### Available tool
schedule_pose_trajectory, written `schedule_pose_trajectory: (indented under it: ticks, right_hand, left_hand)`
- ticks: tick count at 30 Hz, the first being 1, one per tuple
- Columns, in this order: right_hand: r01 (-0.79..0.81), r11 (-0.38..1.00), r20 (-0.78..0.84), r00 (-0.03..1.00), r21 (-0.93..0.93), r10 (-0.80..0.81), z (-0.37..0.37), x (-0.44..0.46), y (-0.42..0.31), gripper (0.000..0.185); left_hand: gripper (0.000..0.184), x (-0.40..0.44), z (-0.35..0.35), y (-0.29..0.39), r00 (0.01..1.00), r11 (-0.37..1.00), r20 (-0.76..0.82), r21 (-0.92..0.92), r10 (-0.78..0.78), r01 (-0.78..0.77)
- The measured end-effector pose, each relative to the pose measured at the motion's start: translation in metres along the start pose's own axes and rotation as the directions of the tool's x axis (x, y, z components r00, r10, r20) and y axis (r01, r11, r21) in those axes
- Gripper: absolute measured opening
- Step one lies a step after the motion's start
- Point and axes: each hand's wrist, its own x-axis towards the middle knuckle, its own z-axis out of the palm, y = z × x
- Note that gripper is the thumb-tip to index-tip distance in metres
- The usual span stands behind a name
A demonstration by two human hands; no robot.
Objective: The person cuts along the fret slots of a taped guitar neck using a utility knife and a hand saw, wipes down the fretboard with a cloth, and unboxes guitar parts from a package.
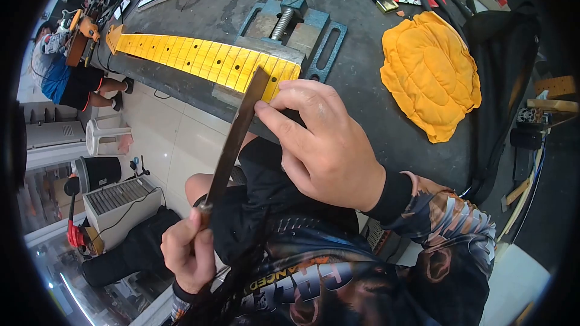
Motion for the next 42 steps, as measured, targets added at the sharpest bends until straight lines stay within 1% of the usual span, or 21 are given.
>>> schedule_pose_trajectory:
  ticks: [2, 4, 6, 10, 13, 16, 17, 18, 20, 24, 26, 28, 29, 30, 32, 33, 36, 37, 38, 40, 42]
  right_hand:
    - [-0.002, 1.000, 0.014, 1.000, -0.006, 0.002, -0.001, 0.001, -0.001, 0.061]
    - [-0.004, 1.000, 0.011, 1.000, -0.007, 0.004, -0.001, 0.001, -0.001, 0.061]
    - [-0.003, 1.000, 0.012, 1.000, -0.005, 0.003, 0.000, 0.001, -0.002, 0.061]
    - [0.001, 1.000, 0.013, 1.000, -0.023, -0.001, -0.001, 0.002, -0.001, 0.061]
    - [-0.013, 1.000, 0.003, 1.000, -0.015, 0.013, 0.001, 0.001, -0.001, 0.061]
    - [0.005, 1.000, 0.013, 1.000, -0.025, -0.004, 0.001, 0.001, -0.001, 0.061]
    - [0.005, 0.999, 0.011, 1.000, -0.037, -0.005, 0.000, 0.002, -0.001, 0.061]
    - [0.009, 0.999, 0.012, 1.000, -0.038, -0.009, 0.000, 0.003, -0.001, 0.061]
    - [-0.007, 1.000, 0.010, 1.000, -0.024, 0.007, 0.000, 0.002, -0.002, 0.061]
    - [-0.007, 1.000, 0.017, 1.000, -0.002, 0.007, 0.000, 0.002, -0.001, 0.061]
    - [-0.002, 1.000, 0.013, 1.000, -0.031, 0.002, 0.000, 0.002, -0.001, 0.061]
    - [0.010, 0.999, 0.012, 1.000, -0.034, -0.009, 0.000, 0.003, -0.001, 0.062]
    - [0.007, 0.999, 0.009, 1.000, -0.034, -0.007, 0.000, 0.002, -0.001, 0.062]
    - [-0.003, 0.999, 0.003, 1.000, -0.034, 0.003, 0.001, 0.002, 0.000, 0.062]
    - [-0.012, 1.000, 0.006, 1.000, -0.006, 0.012, 0.001, 0.002, 0.000, 0.061]
    - [-0.013, 1.000, 0.009, 1.000, -0.005, 0.013, 0.001, 0.001, -0.001, 0.061]
    - [-0.001, 1.000, 0.003, 1.000, -0.016, 0.001, 0.002, 0.002, -0.002, 0.060]
    - [-0.004, 1.000, 0.005, 1.000, -0.031, 0.004, 0.001, 0.002, -0.003, 0.060]
    - [-0.006, 0.999, 0.007, 1.000, -0.045, 0.006, 0.000, 0.002, -0.002, 0.060]
    - [0.014, 0.999, 0.021, 1.000, -0.045, -0.013, -0.001, 0.003, -0.001, 0.061]
    - [0.016, 0.999, 0.027, 1.000, -0.051, -0.015, -0.002, 0.002, 0.000, 0.062]
  left_hand:
    - [0.039, -0.023, -0.013, 0.002, 0.974, 0.974, 0.008, -0.030, -0.226, 0.226]
    - [0.037, -0.022, -0.013, 0.000, 0.970, 0.970, 0.007, -0.036, -0.241, 0.241]
    - [0.034, -0.008, -0.009, -0.005, 0.984, 0.985, 0.038, -0.014, -0.173, 0.173]
    - [0.034, 0.006, -0.006, -0.006, 0.972, 0.969, 0.104, -0.108, -0.211, 0.222]
    - [0.036, -0.003, -0.008, -0.007, 0.991, 0.988, 0.021, -0.077, -0.129, 0.130]
    - [0.037, 0.019, -0.003, -0.006, 0.990, 0.993, 0.083, -0.008, -0.115, 0.116]
    - [0.039, 0.025, -0.003, -0.002, 0.971, 0.977, 0.125, -0.044, -0.202, 0.209]
    - [0.039, 0.023, -0.003, -0.003, 0.972, 0.977, 0.121, -0.044, -0.202, 0.209]
    - [0.040, 0.009, -0.006, -0.007, 0.989, 0.992, 0.079, -0.012, -0.128, 0.129]
    - [0.041, 0.003, -0.009, -0.004, 0.988, 0.990, 0.071, 0.011, -0.140, 0.139]
    - [0.040, 0.017, -0.006, -0.002, 0.983, 0.987, 0.102, -0.035, -0.155, 0.159]
    - [0.039, 0.024, -0.004, 0.002, 0.973, 0.983, 0.142, 0.041, -0.181, 0.177]
    - [0.037, 0.012, -0.005, -0.003, 0.986, 0.991, 0.105, 0.033, -0.133, 0.130]
    - [0.037, 0.000, -0.007, -0.003, 0.985, 0.992, 0.116, 0.033, -0.129, 0.126]
    - [0.034, -0.016, -0.010, 0.000, 0.979, 0.978, 0.030, -0.053, -0.202, 0.204]
    - [0.047, 0.005, -0.006, -0.002, 0.998, 0.997, 0.033, -0.065, -0.044, 0.046]
    - [0.047, 0.034, 0.007, 0.008, 0.996, 0.996, 0.018, -0.029, -0.086, 0.086]
    - [0.046, 0.041, 0.017, 0.012, 0.992, 0.987, 0.011, -0.099, -0.126, 0.126]
    - [0.046, 0.040, 0.016, 0.012, 0.992, 0.987, 0.005, -0.098, -0.127, 0.127]
    - [0.048, 0.035, 0.014, 0.013, 0.999, 0.999, 0.016, -0.014, -0.052, 0.052]
    - [0.049, 0.002, 0.002, 0.016, 0.999, 0.999, 0.029, 0.017, -0.033, 0.033]
